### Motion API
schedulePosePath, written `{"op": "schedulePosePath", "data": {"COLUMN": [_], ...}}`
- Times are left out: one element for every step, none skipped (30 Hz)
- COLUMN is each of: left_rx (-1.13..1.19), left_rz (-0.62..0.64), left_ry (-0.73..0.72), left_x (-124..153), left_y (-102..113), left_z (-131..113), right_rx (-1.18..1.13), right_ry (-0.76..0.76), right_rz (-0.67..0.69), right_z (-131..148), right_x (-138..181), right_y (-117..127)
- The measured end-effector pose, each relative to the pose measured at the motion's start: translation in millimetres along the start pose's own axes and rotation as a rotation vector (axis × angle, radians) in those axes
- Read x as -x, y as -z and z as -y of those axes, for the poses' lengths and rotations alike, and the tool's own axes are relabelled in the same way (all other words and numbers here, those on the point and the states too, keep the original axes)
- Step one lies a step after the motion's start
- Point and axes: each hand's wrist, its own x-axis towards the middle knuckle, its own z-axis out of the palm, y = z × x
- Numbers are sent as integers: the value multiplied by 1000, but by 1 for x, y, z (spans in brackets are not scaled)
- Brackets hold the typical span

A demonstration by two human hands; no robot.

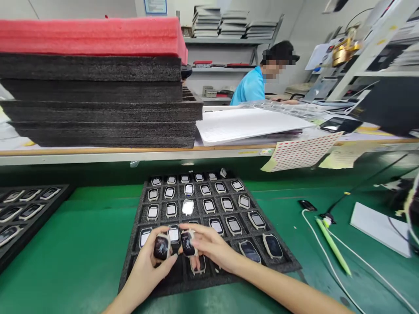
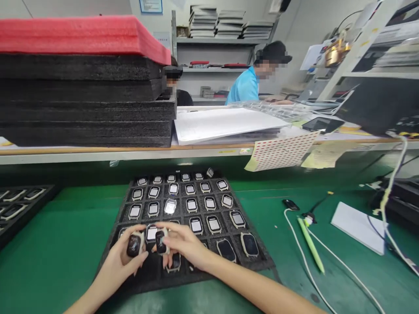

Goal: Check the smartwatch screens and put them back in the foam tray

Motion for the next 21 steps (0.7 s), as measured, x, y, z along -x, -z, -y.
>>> {"op": "schedulePosePath", "data": {"left_rx": [70, 133, 188, 236, 279, 316, 349, 378, 398, 407, 403, 388, 365, 340, 317, 299, 288, 279, 272, 263, 254], "left_rz": [31, 65, 100, 131, 157, 180, 198, 213, 223, 231, 239, 246, 249, 252, 258, 265, 271, 277, 282, 285, 285], "left_ry": [12, 28, 50, 77, 103, 126, 143, 153, 156, 154, 150, 143, 135, 128, 123, 122, 124, 128, 132, 135, 135], "left_x": [-1, -2, -4, -5, -7, -8, -9, -10, -10, -10, -9, -8, -7, -6, -5, -5, -4, -3, -3, -2, -2], "left_y": [-2, -3, -4, -4, -4, -3, -3, -2, -2, -1, 0, 2, 4, 5, 7, 9, 10, 12, 12, 13, 13], "left_z": [-4, -8, -12, -15, -17, -19, -19, -18, -17, -16, -14, -12, -11, -9, -8, -7, -5, -5, -4, -4, -4], "right_rx": [-18, -34, -42, -43, -38, -28, -10, 11, 32, 51, 70, 88, 101, 110, 116, 118, 118, 117, 119, 123, 127], "right_ry": [-9, -22, -35, -46, -50, -49, -44, -32, -20, -9, -5, -5, -7, -11, -17, -20, -21, -22, -26, -30, -33], "right_rz": [-18, -35, -49, -57, -61, -64, -61, -51, -36, -20, -4, 7, 11, 10, 8, 5, 3, 1, -2, -9, -20], "right_z": [3, 6, 9, 12, 13, 14, 14, 13, 12, 10, 8, 7, 6, 6, 6, 6, 6, 7, 7, 7, 7], "right_x": [1, 2, 2, 3, 4, 4, 4, 4, 4, 4, 4, 4, 4, 5, 5, 5, 6, 6, 6, 6, 6], "right_y": [-1, -1, -1, -1, 0, 1, 3, 4, 6, 7, 8, 8, 8, 8, 8, 7, 6, 5, 5, 4, 4]}}
